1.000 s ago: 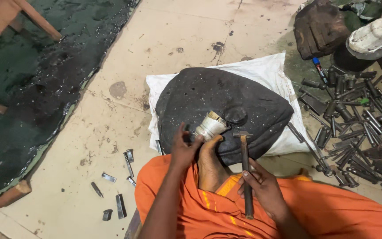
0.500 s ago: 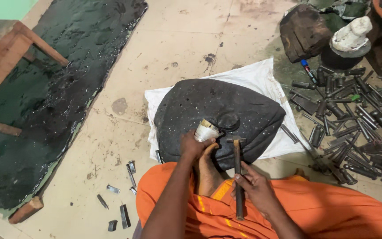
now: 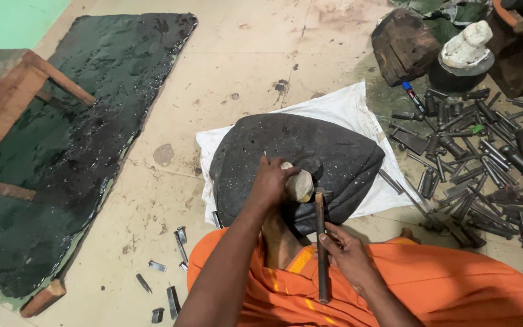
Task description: The person sits on the floor and uses a hammer and chisel to shape a cylindrical metal object placed on a large stone anvil. They repeatedly strike the chisel to remove material and rotate the object to work on different sides.
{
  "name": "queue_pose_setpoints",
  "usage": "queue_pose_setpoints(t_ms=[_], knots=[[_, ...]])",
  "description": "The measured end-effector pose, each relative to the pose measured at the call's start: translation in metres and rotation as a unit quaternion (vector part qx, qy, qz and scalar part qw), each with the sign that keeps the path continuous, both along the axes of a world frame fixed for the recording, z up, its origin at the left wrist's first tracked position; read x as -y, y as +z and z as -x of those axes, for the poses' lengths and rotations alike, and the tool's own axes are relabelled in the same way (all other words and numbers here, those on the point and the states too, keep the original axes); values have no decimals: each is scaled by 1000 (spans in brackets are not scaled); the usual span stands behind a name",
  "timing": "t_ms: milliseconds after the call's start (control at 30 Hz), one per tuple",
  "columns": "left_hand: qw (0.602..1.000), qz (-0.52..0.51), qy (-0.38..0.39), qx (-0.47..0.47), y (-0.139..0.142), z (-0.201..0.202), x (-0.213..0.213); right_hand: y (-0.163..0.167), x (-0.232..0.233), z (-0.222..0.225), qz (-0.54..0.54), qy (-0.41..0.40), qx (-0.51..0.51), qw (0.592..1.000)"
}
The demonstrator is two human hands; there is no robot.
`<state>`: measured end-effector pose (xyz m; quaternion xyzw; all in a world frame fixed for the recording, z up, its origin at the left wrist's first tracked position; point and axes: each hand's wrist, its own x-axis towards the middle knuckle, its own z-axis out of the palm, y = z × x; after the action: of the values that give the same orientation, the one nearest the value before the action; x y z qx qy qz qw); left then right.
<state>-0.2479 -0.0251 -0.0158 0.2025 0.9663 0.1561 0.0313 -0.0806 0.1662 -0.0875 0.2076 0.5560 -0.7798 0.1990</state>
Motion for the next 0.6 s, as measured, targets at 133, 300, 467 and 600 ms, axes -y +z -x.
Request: queue_pose_setpoints(t_ms=[133, 300, 467, 600], knots=[[993, 50, -62, -84, 26, 1, -10, -4, -1, 0, -151, -49, -65, 985], [981, 0, -193, 8, 94, -6, -9, 8, -12, 5, -13, -179, -175, 968], [945, -74, -245, 202, 126, -32, -15, 20, -29, 5, 324, -75, -153, 931], [897, -217, -284, 261, 109, -43, -25, 17, -27, -14, 248, 32, -214, 944]])
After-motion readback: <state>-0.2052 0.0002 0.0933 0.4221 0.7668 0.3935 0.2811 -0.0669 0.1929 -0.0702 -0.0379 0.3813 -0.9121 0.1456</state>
